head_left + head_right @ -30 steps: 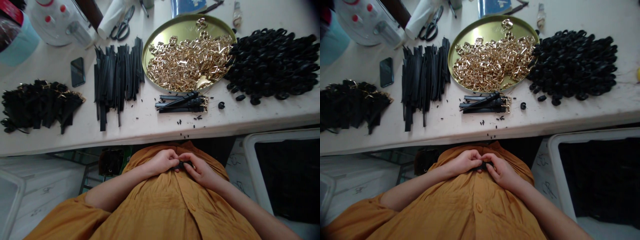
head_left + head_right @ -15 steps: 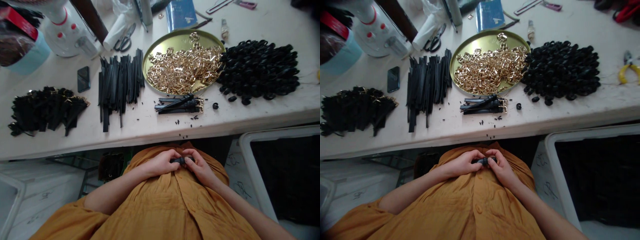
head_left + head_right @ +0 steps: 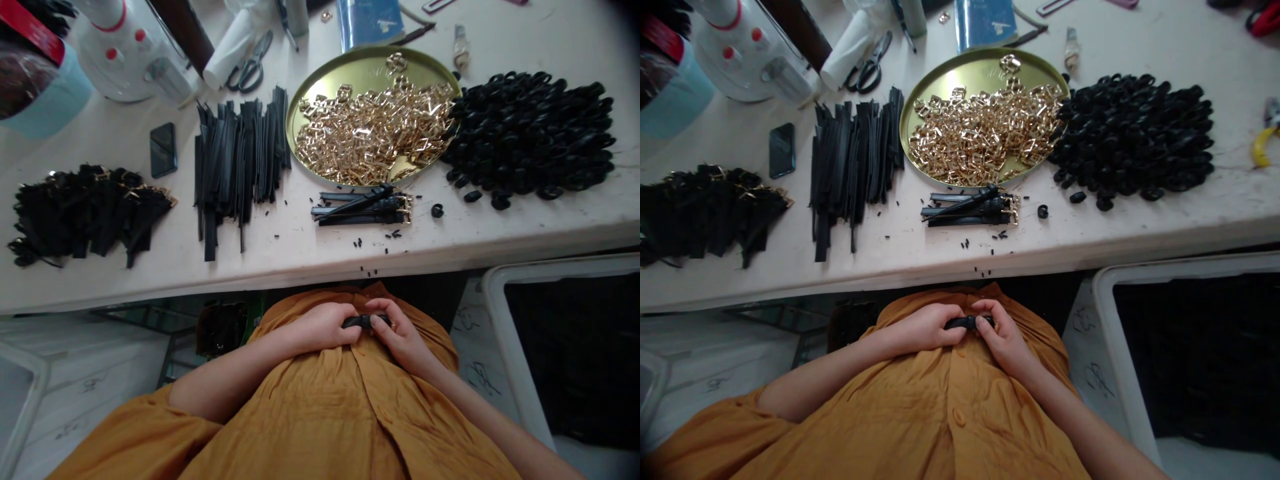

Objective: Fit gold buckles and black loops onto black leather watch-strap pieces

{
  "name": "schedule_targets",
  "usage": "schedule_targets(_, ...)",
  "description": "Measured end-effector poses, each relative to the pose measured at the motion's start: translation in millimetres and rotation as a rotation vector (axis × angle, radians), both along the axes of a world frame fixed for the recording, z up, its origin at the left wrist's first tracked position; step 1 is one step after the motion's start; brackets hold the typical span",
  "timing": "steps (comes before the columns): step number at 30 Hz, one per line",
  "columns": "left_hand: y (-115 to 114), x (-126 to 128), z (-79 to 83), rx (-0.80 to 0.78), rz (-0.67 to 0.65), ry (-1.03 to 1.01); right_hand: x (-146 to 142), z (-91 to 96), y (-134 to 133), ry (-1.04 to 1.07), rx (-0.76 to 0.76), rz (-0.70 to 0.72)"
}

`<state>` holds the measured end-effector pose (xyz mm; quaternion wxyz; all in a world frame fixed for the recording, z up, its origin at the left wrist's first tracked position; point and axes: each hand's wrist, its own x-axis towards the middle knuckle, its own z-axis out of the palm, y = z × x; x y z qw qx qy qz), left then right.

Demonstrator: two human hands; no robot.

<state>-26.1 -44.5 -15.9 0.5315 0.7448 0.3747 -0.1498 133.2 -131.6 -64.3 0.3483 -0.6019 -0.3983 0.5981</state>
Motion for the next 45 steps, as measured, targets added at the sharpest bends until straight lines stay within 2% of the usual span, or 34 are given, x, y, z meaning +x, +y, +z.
schedule_targets(6, 0, 1, -7.0, -0.026, 0.021, 0.034, 0, -1.0, 2, 0.002, -0.023, 0.028)
schedule_targets(14, 10, -1, -1.7, -0.103, -0.069, 0.004, 0, -3.9, 0, -0.123, 0.105, 0.116)
schedule_targets(22, 5, -3, -1.5, -0.104, -0.077, 0.036, 6, -2.0, -3, -0.202, 0.229, 0.317)
schedule_targets(27, -4, -2, 0.3, -0.013, -0.092, 0.05, 5, -2.3, -3, -0.188, 0.233, 0.409)
schedule_targets(31, -9, -4, 4.1, 0.08, -0.079, 0.063, 1, -4.8, -4, -0.176, 0.224, 0.357)
schedule_targets(36, -8, -10, 3.7, -0.096, -0.034, 0.01, -1, -3.4, -8, -0.152, 0.25, 0.242)
schedule_targets(41, -8, -12, 0.6, -0.201, -0.004, -0.001, 2, 1.4, -10, -0.144, 0.248, 0.296)
schedule_targets(45, -10, -10, -4.0, -0.131, -0.031, 0.014, 1, 1.4, -7, -0.139, 0.252, 0.349)
